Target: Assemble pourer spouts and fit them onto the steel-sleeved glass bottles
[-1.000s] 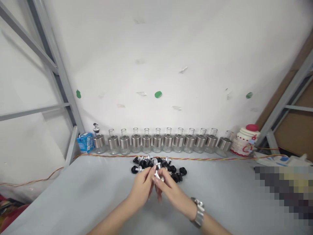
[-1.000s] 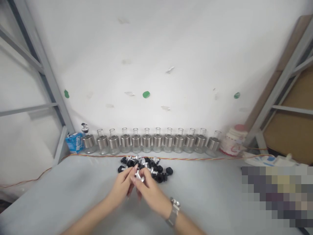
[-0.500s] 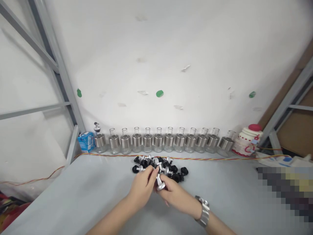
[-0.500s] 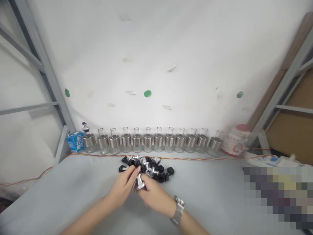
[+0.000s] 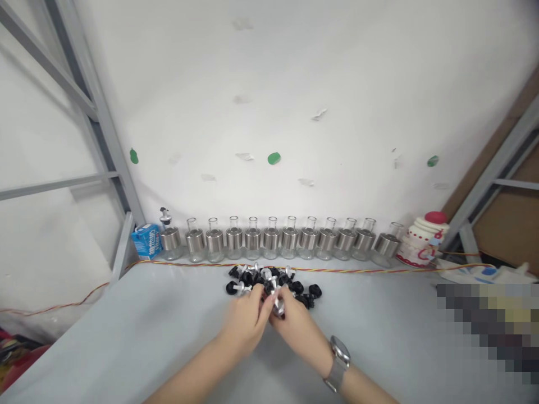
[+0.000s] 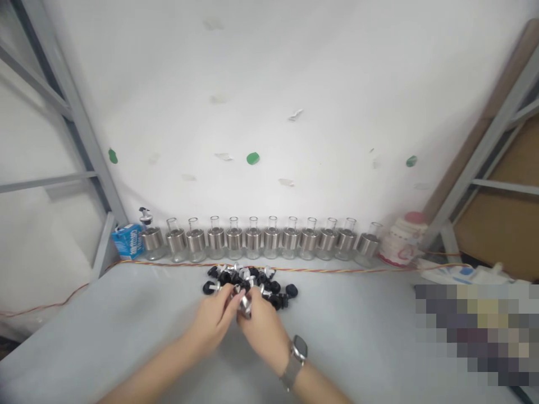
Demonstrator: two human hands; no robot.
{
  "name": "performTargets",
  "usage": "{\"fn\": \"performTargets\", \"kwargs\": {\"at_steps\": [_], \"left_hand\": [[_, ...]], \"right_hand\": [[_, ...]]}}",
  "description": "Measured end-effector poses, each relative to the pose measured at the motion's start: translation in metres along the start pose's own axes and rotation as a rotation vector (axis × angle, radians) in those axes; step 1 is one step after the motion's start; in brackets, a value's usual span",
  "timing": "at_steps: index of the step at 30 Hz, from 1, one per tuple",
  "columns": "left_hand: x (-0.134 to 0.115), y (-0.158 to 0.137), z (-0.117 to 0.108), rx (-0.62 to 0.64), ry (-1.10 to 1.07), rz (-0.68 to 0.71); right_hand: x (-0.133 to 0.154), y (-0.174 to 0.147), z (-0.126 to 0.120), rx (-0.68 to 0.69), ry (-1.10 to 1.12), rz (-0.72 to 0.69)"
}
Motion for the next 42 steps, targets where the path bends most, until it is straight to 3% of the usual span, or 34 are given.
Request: {"fn": "performTargets", "kwargs": {"at_steps": [4,7,10,13,18,25,29,35,39,42], "left_hand": [[-0.003,-0.003,-0.001,0.005,0.180,0.080],[-0.002,-0.002,-0.006,0.034,0.244,0.106],[-0.001,0.000,-0.012,0.025,0.355,0.188],[-0.001,0.002,-0.014,-0.044,0.469,0.279],[0.002,0.004,-0.011,-0.220,0.569,0.357],[0.007,0.008,-0.005,-0.255,0.547,0.328],[0.004,0.009,-0.004,-0.197,0.479,0.323],[0.006,0.011,-0.009,0.056,0.346,0.284],[0.006,0.011,-0.010,0.079,0.384,0.308],[0.006,0.010,-0.007,0.069,0.462,0.369]], "right_hand": [[0.004,0.004,-0.008,-0.005,0.218,-0.017],[0.007,0.004,-0.013,0.155,0.466,0.010],[0.005,0.003,-0.013,0.327,0.558,0.078],[0.001,0.003,-0.009,0.285,0.447,0.036],[0.004,-0.001,-0.007,0.014,-0.116,-0.049],[0.018,-0.006,-0.002,0.025,-0.615,-0.082],[0.017,-0.007,-0.004,0.007,-0.587,-0.087],[0.013,-0.004,-0.012,0.059,-0.372,-0.048],[0.010,-0.002,-0.014,0.143,-0.158,-0.081],[0.007,-0.003,-0.015,0.197,-0.128,-0.105]]}}
Point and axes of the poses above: each hand's wrist, its own y-axis towards the middle knuckle, its own z-axis out of the palm, x = y × z, the point moved 1 cm from there along y, towards the middle knuckle, and after that the axes turned 14 degrees about -z, right-handed, at the moved point
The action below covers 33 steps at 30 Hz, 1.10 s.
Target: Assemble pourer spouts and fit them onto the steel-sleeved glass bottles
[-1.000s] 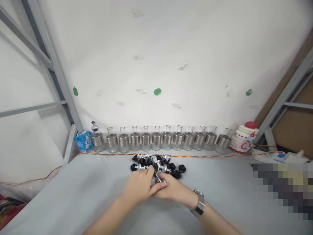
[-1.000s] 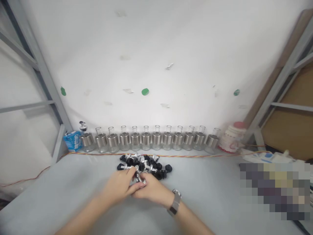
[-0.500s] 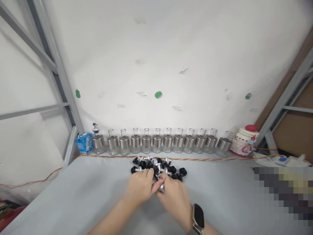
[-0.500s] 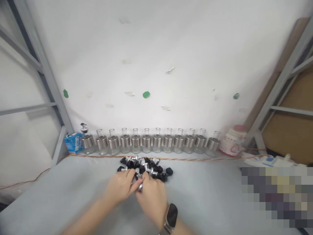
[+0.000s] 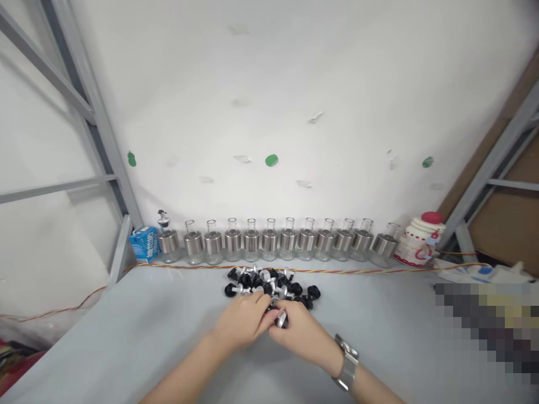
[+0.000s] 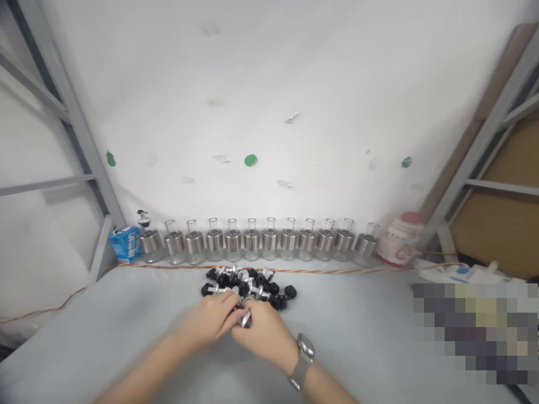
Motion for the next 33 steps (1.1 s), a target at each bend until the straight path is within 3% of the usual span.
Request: {"fn": "performTargets", "kwargs": {"at_steps": [6,12,20,26,33], "left_hand": [[0.000,-0.002,0.003,-0.014,0.070,0.012],[-0.005,-0.005,0.001,0.067,0.144,0.067],[-0.010,-0.002,0.012,0.043,0.075,-0.028],[-0.017,0.001,0.015,-0.072,-0.209,-0.217],[-0.017,0.004,0.029,-0.261,-0.382,-0.246]], "right_hand": [[0.001,-0.002,0.000,0.004,-0.157,0.016],[0.006,-0.001,-0.002,0.014,-0.264,0.025],[0.009,0.001,-0.006,-0.009,-0.342,-0.004],[0.012,0.002,-0.010,-0.024,-0.452,-0.014],[0.015,0.003,-0.009,-0.073,-0.519,-0.033]]}}
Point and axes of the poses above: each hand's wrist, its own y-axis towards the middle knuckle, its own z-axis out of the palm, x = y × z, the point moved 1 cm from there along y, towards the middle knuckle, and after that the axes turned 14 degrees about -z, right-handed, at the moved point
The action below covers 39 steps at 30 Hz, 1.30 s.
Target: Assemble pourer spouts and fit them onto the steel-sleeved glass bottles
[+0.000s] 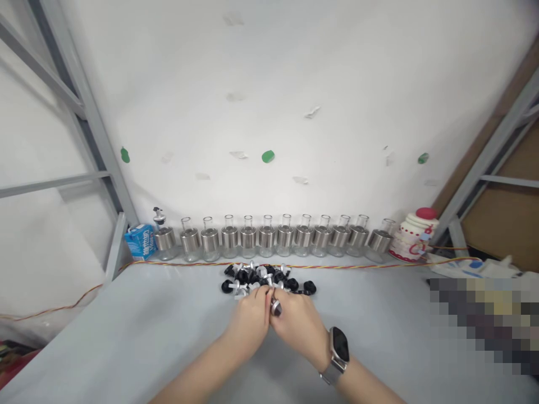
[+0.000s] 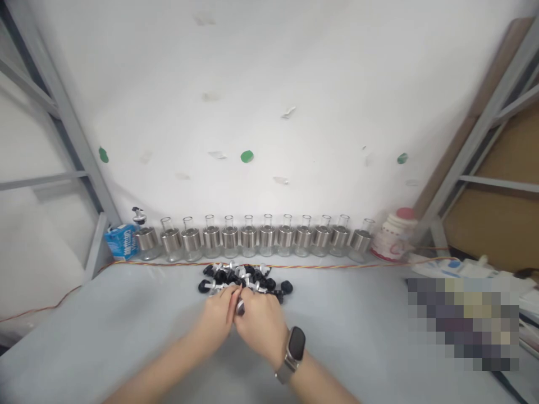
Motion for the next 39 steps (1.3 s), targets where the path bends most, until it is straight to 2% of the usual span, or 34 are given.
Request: {"fn": "performTargets", "kwargs": {"at_steps": [6,8,11,13,15,17,20,23,26,32,39], "left_hand": [[-0.004,0.003,-0.007,0.003,-0.076,-0.016],[-0.008,0.003,-0.013,0.088,-0.185,-0.081],[-0.012,0.003,-0.018,0.302,-0.359,-0.244],[-0.011,0.003,-0.018,0.393,-0.397,-0.312],[-0.008,0.003,-0.016,0.427,-0.357,-0.314],[-0.004,0.005,-0.015,0.410,-0.223,-0.242],[0.002,0.007,-0.013,0.332,0.037,-0.048],[0.005,0.006,-0.011,0.326,0.127,0.061],[0.004,0.005,-0.009,0.316,0.138,0.056],[-0.003,0.007,-0.010,0.198,0.060,-0.007],[-0.002,0.011,-0.009,0.149,-0.033,-0.025]], "right_hand": [[-0.001,0.000,0.000,0.006,0.018,0.030],[-0.002,0.001,-0.001,0.004,0.077,0.051],[-0.002,0.001,-0.001,0.016,0.163,0.100],[-0.002,0.001,0.001,0.034,0.191,0.119],[-0.002,0.000,0.004,0.046,0.189,0.111],[-0.003,-0.001,0.006,0.055,0.145,0.098],[-0.004,-0.002,0.006,0.068,0.068,0.072],[-0.004,-0.002,0.003,0.098,0.035,0.016],[-0.002,-0.001,-0.001,0.109,0.007,-0.005],[0.000,0.002,-0.004,0.074,0.001,0.030],[0.000,0.003,-0.002,0.043,0.002,0.034]]}}
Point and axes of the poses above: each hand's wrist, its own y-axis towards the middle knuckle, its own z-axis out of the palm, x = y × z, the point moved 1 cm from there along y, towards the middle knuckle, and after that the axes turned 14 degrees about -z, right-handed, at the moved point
